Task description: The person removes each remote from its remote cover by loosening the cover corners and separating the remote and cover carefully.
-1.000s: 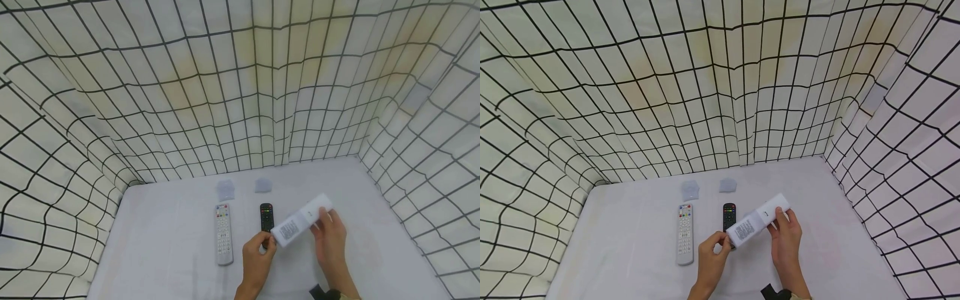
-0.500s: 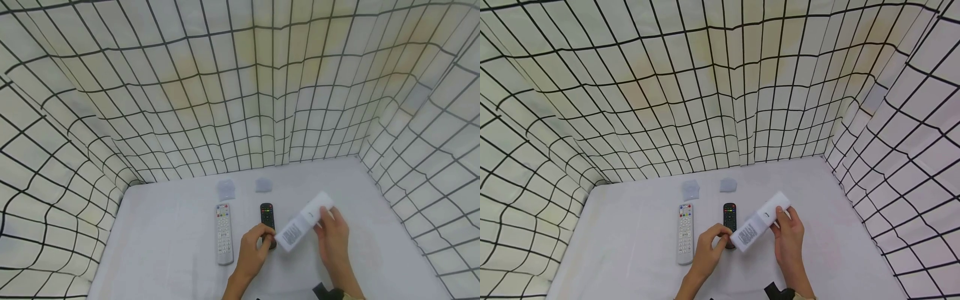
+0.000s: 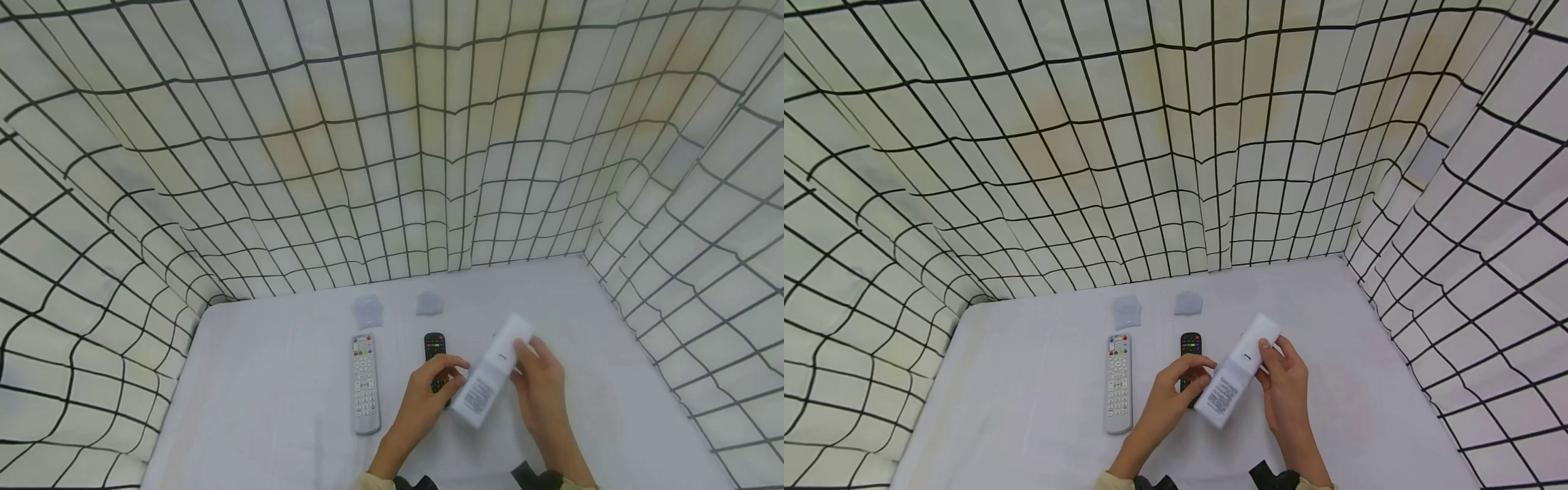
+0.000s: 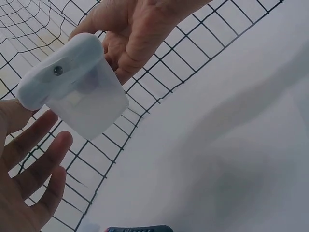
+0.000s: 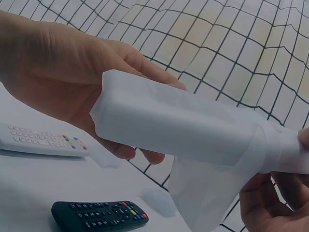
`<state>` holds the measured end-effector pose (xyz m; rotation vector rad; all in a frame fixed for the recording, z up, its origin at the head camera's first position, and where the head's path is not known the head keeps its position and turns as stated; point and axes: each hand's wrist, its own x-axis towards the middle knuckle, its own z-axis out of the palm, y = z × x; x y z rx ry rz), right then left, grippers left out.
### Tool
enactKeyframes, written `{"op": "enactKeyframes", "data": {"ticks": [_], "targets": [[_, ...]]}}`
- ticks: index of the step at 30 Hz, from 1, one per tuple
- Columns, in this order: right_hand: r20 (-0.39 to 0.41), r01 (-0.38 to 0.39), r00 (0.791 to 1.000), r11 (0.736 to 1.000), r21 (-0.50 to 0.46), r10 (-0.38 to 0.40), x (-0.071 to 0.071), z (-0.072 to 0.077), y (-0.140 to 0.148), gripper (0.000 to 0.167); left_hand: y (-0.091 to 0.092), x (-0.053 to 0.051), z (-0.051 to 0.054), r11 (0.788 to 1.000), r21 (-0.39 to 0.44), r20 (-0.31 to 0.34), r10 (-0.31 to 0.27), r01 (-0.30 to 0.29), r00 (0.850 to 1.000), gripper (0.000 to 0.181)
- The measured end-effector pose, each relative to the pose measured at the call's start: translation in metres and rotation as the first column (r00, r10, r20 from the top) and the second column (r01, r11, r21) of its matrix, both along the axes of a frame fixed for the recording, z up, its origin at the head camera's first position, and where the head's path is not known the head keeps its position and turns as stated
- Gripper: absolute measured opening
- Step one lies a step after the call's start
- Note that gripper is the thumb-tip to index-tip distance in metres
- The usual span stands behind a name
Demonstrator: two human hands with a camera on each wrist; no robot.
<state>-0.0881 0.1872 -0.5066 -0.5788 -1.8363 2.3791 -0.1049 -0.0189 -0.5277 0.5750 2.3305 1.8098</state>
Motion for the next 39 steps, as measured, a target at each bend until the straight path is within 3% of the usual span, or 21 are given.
{"op": "enactKeyframes", "data": {"ticks": [8,15,20,35,39], "targets": [[0.017,-0.023,1.0,1.0,0.011,0.023,-0.001,-0.001,-0.001,0.071,0.004,-0.001,-0.001,1.0,0.0,0.002,0.017,-0.017,1.0,0.019],[0.048,-0.051,0.998,0.998,0.044,0.049,-0.001,-0.001,-0.003,0.075,0.009,0.001,-0.006,0.999,0.019,-0.072,0.042,-0.04,0.997,0.018],[0.052,-0.061,0.997,0.996,0.067,0.057,-0.001,-0.002,-0.004,0.069,0.011,0.004,-0.008,0.998,0.007,-0.078,0.055,-0.054,0.995,0.013],[0.095,-0.116,0.989,0.991,0.068,0.109,-0.006,-0.004,-0.011,0.062,0.007,0.016,-0.009,0.985,-0.127,-0.211,0.09,-0.119,0.973,0.01],[0.092,-0.135,0.987,0.989,0.062,0.129,-0.006,-0.005,-0.013,0.066,0.005,0.02,-0.008,0.983,-0.138,-0.183,0.095,-0.122,0.979,0.011]]}}
